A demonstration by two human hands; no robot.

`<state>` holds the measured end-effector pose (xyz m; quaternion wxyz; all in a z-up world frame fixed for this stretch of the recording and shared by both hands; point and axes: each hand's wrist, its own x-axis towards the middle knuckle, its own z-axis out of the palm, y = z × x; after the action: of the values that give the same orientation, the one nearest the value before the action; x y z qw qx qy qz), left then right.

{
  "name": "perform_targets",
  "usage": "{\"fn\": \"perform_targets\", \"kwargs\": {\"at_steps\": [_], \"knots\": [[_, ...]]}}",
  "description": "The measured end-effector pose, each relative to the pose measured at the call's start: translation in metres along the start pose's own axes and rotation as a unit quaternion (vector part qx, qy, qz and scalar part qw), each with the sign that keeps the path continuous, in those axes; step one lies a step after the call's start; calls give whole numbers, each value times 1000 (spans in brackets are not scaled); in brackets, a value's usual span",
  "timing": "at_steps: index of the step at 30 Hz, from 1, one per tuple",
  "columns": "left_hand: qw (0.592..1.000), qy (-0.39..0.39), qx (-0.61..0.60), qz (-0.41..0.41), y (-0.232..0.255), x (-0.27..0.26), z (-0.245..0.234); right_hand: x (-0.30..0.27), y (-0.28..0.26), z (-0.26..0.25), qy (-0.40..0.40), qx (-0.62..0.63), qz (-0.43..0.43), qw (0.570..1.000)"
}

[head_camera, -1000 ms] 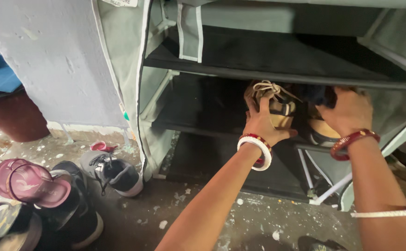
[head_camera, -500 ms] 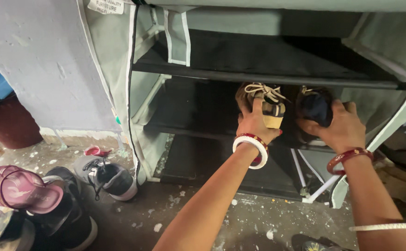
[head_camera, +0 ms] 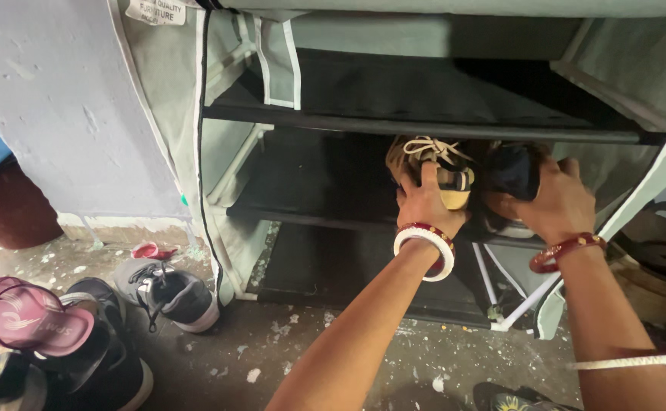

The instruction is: The person sits on the floor and scrubs a beige sneaker with a dark cloth, then places it on a nearby shoe rack. They then pick up a grey sneaker and begin scrubbing it with the same cloth.

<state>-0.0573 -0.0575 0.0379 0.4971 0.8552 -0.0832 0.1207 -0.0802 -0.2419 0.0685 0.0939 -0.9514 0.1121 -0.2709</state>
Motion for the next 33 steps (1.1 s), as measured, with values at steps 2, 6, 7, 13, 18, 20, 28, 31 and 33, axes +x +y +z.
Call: {"fn": "perform_targets", "kwargs": {"at_steps": [2,6,7,13,18,20,28,31,33], "knots": [[1000,-5,4,0,-2,2,3,3,1,-2,-11,-18,-1,1000],[1000,-10,7,3,-5,3,8,5,5,-4,-30,-9,10,999],[1000,-8,9,5,-5,3,9,4,5,-3,-25,5,6,1000],[1000,-13,18,-4,-1,-2,7,2,9,3,-29,-5,22,999],[999,-34,6,-21,3,-7,3,7,22,11,-28,28,27,999],[999,-41,4,-21,3,-8,1,8,28,20,-19,15,32,999],[998,-60,23,-20,-5,-13,8,-22,41,53,188,14,-69,980],[998,-45,34,-2,-13,-18,14,-44,28,49,241,14,-94,966],[999,-38,35,10,-18,-20,19,-58,17,43,252,55,-102,961]]}}
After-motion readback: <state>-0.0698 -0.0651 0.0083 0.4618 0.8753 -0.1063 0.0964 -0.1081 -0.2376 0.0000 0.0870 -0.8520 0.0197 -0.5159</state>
